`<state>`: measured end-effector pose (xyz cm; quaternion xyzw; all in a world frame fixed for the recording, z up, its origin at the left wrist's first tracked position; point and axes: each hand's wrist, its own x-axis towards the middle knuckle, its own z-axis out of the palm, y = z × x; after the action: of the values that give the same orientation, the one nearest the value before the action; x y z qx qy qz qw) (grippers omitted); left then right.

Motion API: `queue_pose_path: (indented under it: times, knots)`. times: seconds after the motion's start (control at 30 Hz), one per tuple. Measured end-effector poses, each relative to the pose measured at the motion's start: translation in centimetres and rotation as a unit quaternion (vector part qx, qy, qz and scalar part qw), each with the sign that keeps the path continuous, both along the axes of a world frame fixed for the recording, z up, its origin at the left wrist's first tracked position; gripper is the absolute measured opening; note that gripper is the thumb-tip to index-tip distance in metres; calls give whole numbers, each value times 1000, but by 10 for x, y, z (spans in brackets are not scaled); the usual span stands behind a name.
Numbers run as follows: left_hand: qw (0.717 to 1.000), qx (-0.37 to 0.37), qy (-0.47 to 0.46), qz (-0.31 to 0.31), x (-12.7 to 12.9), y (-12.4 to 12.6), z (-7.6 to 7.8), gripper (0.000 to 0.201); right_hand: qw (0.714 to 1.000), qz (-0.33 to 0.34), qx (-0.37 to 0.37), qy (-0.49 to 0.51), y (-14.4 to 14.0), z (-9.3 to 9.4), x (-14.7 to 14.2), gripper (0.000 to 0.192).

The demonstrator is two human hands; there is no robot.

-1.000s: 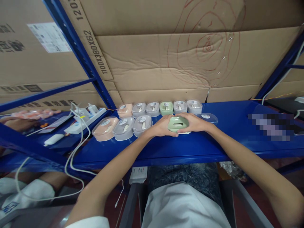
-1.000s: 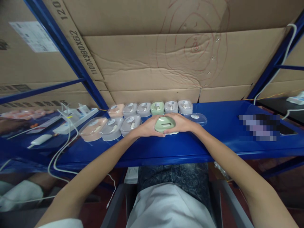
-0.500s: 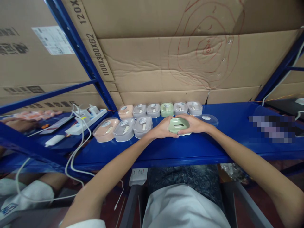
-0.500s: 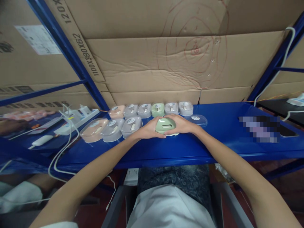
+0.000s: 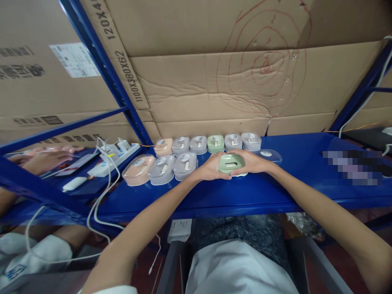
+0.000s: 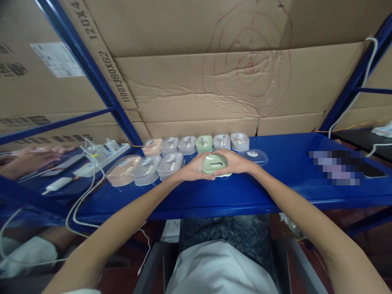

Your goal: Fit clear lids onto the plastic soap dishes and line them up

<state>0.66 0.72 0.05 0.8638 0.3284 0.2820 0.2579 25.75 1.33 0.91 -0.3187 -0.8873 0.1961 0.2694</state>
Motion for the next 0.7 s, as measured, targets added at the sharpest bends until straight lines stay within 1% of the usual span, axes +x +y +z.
queue_pose_path:
  times: [0.1, 0.2, 0.3, 0.4, 0.57, 0.7]
  knots:
    - [1000, -11, -8, 4, 0, 1, -2, 77, 1000, -13, -8, 5, -1, -1, -1, 84]
    - [1000, -18, -11, -3, 0, 2, -2, 75, 1000, -12, -17, 3, -2, 0, -1, 81]
    - [1000, -11, -8, -13, 0, 2, -2, 73, 1000, -10, -22, 4, -2, -1, -1, 81]
    - [1000, 1, 0, -10, 0, 2, -1, 74, 1000, -13, -16, 1, -2, -2, -1, 82]
    - [999, 13, 26, -18, 0, 1, 3, 64, 1000, -13, -7, -7, -2, -1, -2, 81]
    - [999, 16, 29, -13, 0, 2, 2, 71, 1000, -13, -6, -7, -3, -1, -2, 79]
